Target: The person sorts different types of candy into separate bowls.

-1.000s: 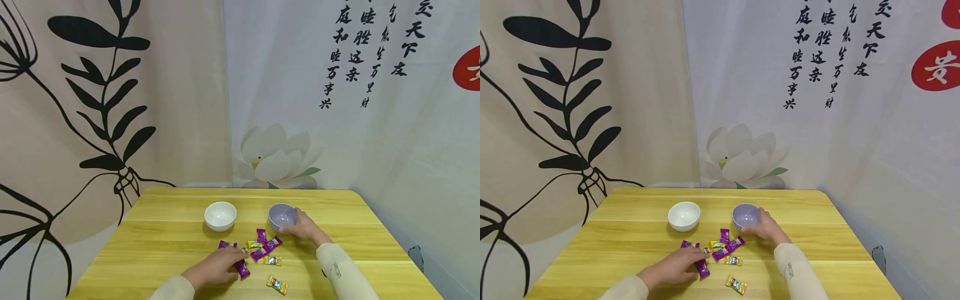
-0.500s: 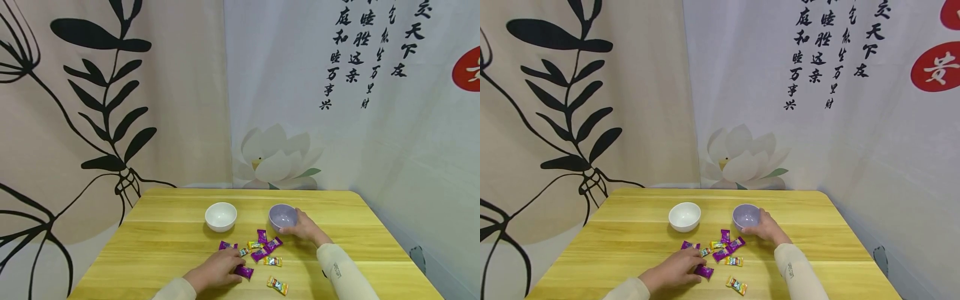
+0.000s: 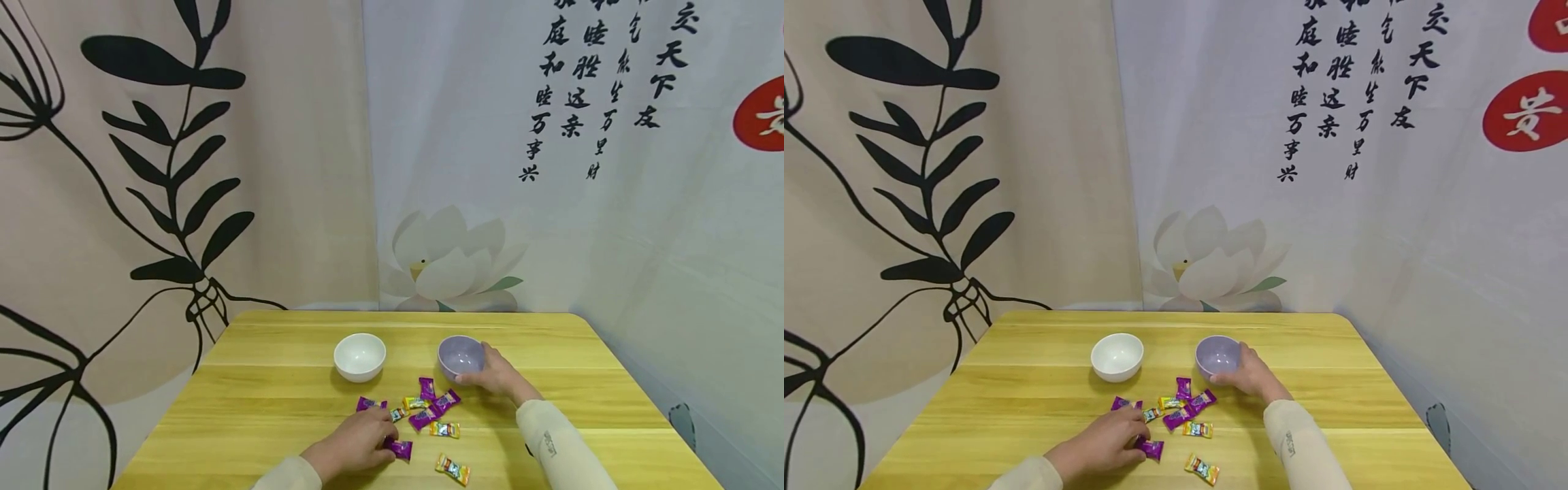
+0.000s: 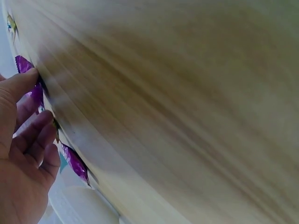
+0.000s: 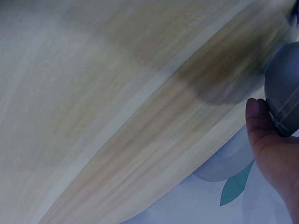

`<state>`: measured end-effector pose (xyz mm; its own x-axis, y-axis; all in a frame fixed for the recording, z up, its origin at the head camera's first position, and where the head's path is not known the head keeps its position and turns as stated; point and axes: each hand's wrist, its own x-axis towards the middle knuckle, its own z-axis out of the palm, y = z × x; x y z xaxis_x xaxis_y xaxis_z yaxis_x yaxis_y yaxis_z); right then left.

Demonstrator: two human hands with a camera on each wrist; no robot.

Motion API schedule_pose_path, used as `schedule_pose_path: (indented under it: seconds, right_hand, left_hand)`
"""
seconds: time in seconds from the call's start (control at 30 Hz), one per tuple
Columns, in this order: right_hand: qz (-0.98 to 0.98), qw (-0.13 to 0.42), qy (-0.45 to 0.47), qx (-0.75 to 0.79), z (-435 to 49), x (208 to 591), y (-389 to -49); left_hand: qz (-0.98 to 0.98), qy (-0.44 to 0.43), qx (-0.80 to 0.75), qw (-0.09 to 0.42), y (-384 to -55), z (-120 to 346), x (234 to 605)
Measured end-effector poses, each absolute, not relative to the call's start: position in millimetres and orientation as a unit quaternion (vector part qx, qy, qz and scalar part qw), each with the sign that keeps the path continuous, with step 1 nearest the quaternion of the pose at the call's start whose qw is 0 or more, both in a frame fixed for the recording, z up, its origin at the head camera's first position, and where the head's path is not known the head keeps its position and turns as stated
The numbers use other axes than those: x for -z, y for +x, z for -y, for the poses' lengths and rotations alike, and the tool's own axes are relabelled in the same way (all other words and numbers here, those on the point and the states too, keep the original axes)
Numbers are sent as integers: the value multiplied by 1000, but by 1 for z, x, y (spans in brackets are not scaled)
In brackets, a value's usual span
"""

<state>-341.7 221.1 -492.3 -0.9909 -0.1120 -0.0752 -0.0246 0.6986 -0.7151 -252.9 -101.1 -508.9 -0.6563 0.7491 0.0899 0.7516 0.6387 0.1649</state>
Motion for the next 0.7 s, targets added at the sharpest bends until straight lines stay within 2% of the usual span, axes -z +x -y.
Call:
schedule_pose_path:
  seconds: [0.43,0.7]
  right_hand:
    - [-919,58,-31,388,-222,494,-343]
    - [-920,47,-46,387,-223,496,-343]
  left_hand:
    - [920,-359,159,-23,-256,97,506]
    - [923,-324,209,7,-261,89,496]
